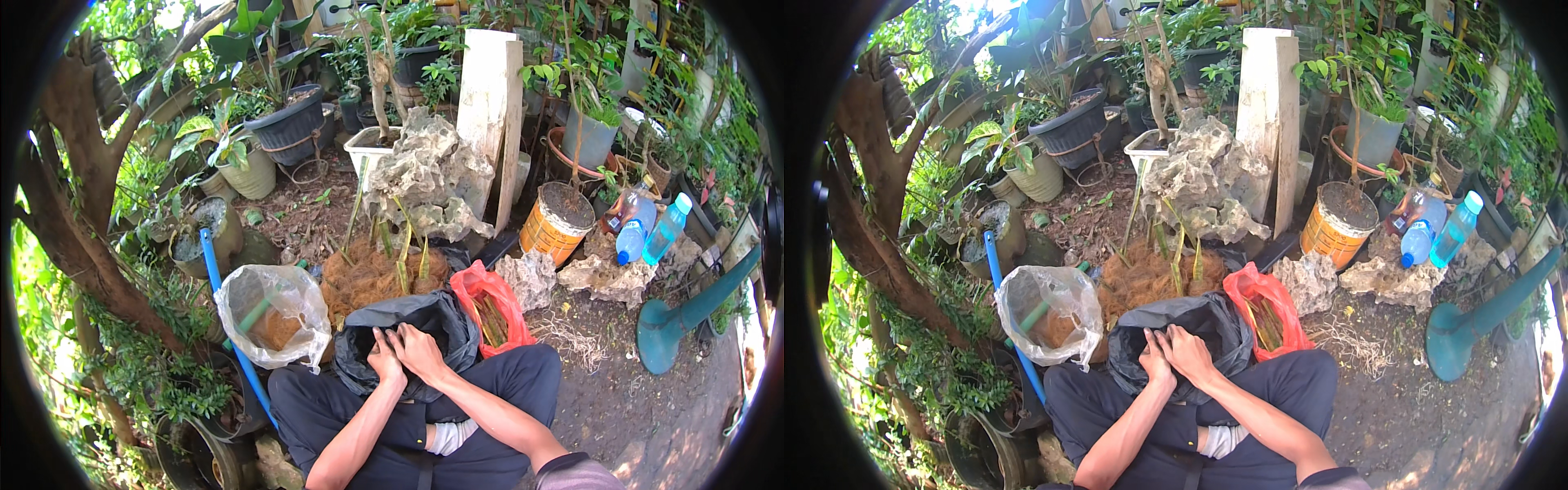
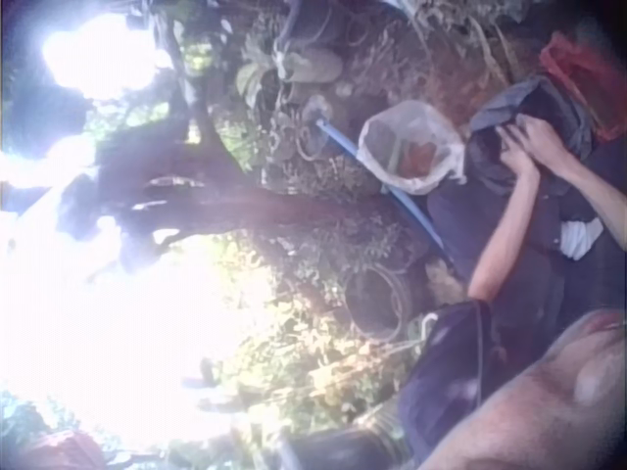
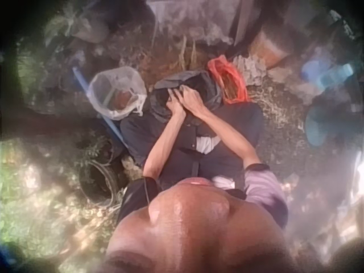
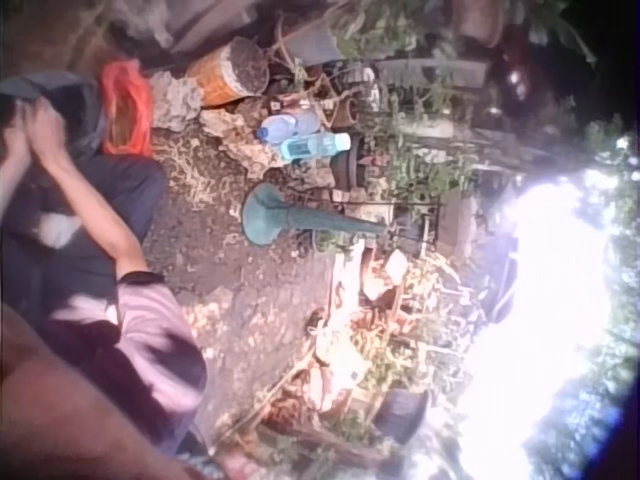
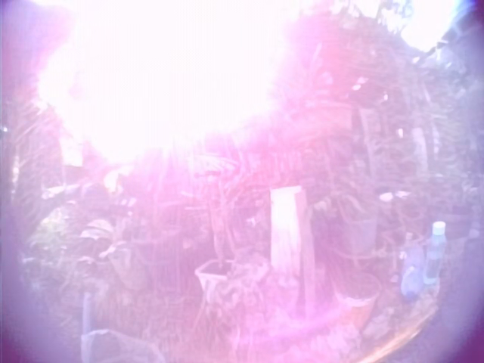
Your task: The person sits cross-legged on the ground and repeatedly handles a clump of coconut fiber, compressing and shaping it with both hands. The person then places the fiber into a black bag and continues to press and arrange it inside.
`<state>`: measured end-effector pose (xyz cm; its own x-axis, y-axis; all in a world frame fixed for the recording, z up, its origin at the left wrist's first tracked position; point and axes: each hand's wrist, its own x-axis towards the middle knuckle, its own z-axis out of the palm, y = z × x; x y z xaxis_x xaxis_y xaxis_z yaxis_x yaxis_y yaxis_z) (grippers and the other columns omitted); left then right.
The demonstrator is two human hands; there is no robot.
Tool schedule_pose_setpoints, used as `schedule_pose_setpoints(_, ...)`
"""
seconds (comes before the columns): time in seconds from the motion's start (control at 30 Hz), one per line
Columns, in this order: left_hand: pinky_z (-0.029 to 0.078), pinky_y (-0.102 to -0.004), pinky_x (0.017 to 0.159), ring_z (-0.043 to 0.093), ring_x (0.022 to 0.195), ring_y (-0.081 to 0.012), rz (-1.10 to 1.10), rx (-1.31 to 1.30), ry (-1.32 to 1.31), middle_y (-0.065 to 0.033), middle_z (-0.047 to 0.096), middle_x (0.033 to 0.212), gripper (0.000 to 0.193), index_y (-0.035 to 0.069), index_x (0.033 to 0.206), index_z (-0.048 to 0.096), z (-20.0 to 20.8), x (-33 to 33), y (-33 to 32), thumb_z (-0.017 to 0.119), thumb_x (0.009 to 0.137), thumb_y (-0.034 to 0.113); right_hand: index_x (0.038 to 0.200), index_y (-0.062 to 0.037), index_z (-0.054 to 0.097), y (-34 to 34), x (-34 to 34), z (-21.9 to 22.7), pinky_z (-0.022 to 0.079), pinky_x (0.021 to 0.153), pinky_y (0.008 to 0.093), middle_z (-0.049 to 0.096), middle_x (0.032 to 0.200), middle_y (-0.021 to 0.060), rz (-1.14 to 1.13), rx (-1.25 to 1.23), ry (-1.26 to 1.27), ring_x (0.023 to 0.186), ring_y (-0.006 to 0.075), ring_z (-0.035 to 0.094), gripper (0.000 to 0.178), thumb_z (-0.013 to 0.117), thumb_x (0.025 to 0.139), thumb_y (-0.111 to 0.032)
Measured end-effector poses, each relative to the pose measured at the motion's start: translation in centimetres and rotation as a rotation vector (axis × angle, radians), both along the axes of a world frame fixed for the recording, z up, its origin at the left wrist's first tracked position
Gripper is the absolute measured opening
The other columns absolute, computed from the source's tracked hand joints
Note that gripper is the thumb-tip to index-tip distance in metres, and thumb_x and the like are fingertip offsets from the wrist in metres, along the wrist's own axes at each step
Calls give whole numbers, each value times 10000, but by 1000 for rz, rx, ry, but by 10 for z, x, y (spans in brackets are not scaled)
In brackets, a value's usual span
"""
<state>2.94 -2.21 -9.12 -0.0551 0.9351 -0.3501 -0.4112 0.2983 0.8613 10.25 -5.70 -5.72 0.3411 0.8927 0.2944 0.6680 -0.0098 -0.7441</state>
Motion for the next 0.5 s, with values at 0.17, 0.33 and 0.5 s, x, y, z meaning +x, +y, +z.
schedule_pose_setpoints(0.17, 461, -290, 566, 569, 608, -103, -11, -47, -7, -7, 646, 727, 486, 60, 735, 591, -17, -12, 18, 587, 1014, 458, 839, -27, 599, -2, 0, 12, 535, 543, 483, 677, 760, 181, -64, 29, -64, 643, 406, 680, 403, 583, 975, -405)
schedule_pose_setpoints(0.33, 437, -297, 542, 524, 565, -102, -5, -129, -34, 33, 585, 673, 463, 101, 713, 569, -22, -4, 15, 653, 969, 477, 819, -45, 618, -7, 5, 9, 533, 543, 483, 670, 707, 161, -95, 25, -41, 634, 395, 681, 389, 579, 975, -399)
schedule_pose_setpoints(0.5, 477, -314, 581, 580, 635, -145, -45, -203, -169, -28, 631, 762, 424, 69, 807, 589, -23, -6, 20, 610, 1001, 446, 828, -32, 625, -7, 2, 15, 541, 585, 487, 680, 741, 179, -64, 13, -21, 675, 399, 687, 409, 572, 974, -410)
